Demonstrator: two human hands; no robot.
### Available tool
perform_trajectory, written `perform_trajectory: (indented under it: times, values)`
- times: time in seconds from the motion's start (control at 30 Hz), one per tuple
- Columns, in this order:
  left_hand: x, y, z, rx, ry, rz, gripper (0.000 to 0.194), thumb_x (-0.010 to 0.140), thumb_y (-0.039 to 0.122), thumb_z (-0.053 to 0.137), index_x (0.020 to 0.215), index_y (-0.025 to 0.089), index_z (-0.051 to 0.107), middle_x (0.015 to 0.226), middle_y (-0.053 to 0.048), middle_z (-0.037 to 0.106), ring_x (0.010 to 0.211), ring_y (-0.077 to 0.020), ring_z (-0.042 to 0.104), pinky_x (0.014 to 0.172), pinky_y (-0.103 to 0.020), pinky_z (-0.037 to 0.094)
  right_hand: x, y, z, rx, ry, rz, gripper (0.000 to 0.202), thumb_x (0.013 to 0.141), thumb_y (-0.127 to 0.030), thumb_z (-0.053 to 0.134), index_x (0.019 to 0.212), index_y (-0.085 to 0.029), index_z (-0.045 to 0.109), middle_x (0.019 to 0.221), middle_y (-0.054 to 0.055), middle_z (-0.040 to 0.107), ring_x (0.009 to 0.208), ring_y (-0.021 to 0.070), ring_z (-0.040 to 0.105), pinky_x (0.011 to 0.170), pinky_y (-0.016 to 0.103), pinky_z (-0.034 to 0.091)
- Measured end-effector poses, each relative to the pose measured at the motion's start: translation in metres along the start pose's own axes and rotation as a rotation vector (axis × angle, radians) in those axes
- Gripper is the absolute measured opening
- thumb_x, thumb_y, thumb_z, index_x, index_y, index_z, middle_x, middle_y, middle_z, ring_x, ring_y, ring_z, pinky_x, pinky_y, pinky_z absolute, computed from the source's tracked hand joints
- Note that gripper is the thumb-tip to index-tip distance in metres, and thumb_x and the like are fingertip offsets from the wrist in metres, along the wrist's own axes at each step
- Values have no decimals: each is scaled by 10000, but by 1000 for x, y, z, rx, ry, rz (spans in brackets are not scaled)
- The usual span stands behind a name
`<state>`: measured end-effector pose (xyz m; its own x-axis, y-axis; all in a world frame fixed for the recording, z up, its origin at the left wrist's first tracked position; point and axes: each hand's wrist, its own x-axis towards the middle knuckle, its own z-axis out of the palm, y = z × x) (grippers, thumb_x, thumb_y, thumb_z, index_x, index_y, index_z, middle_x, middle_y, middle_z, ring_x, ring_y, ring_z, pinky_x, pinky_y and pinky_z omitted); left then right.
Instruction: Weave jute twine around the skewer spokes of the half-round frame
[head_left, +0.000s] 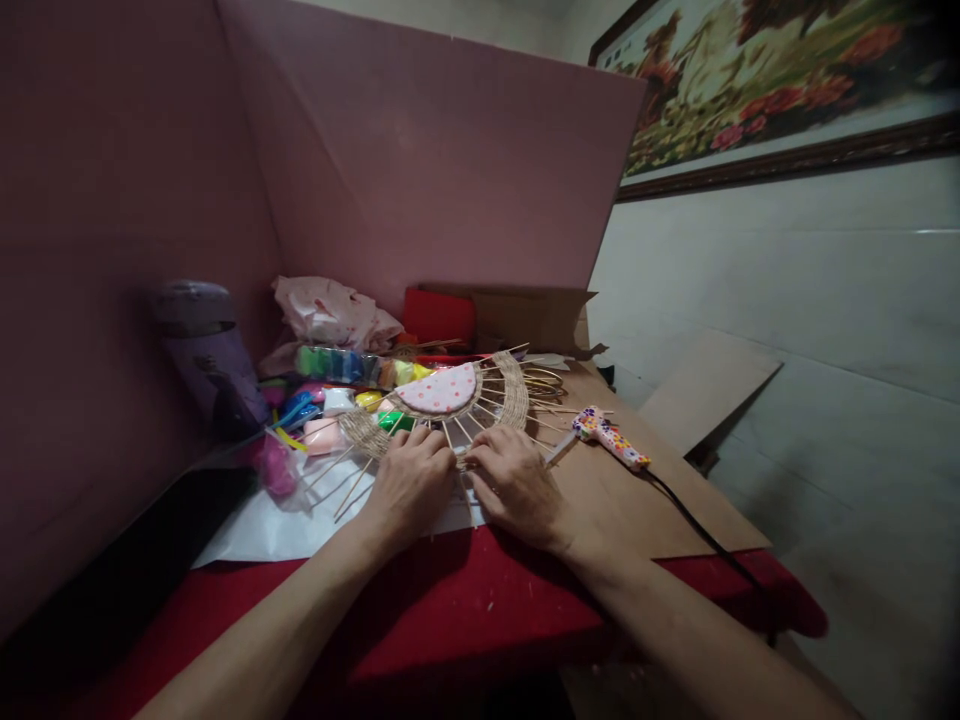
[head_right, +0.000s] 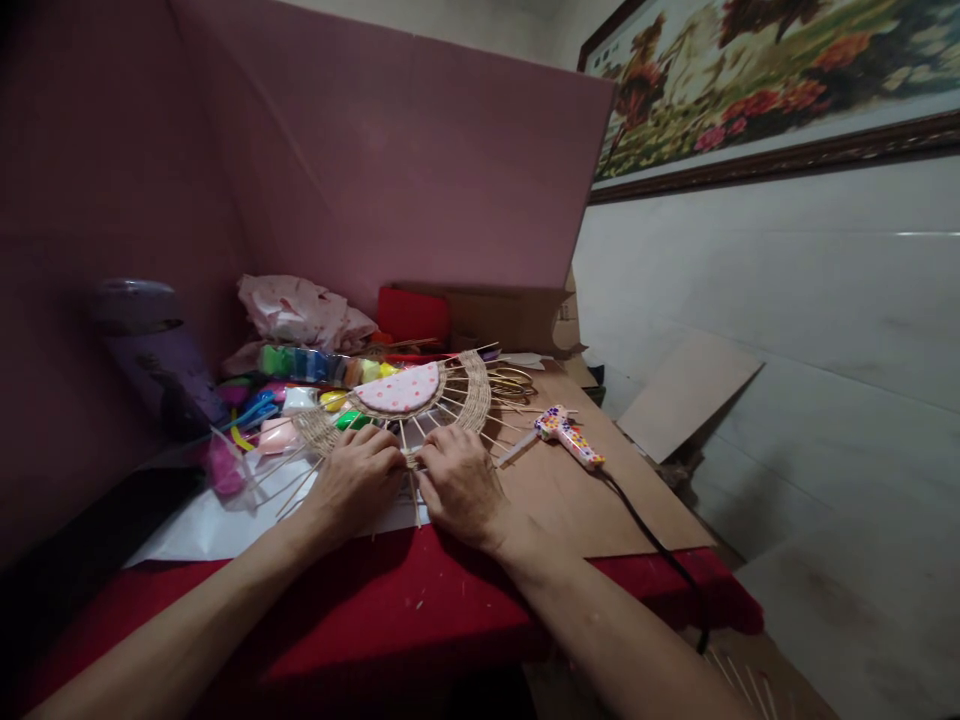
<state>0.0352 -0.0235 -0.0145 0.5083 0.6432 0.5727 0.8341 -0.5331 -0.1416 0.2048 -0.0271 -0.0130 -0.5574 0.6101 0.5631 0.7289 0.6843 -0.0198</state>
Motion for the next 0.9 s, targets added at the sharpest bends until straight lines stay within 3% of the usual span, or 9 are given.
perform_trajectory:
  times: [0.47, 0.67, 0.9]
  values:
    - [1, 2, -1, 23, -17, -9, 94, 767, 187, 552, 692, 184, 608, 781, -61, 619, 804, -227, 518, 714, -377, 359, 7, 0, 7, -150, -43, -51, 144, 860, -240, 466, 827, -157, 579, 902, 95, 563, 879, 221, 449, 781, 361, 341]
    - [3, -14, -18, -82, 14, -109, 114, 787, 145, 524, 750, 181, 626, 791, -47, 637, 853, -221, 509, 758, -372, 356, 8, 2, 12, -221, -30, -91, 142, 858, -231, 472, 817, -155, 585, 866, 90, 573, 852, 225, 452, 769, 358, 338]
    - [-3, -28, -30, -145, -173, -106, 62, 733, 169, 598, 695, 206, 629, 734, -19, 620, 825, -221, 478, 743, -367, 348, 8, 2, 13, -204, -11, -88, 120, 842, -222, 499, 805, -155, 591, 866, 86, 578, 846, 213, 454, 764, 346, 340]
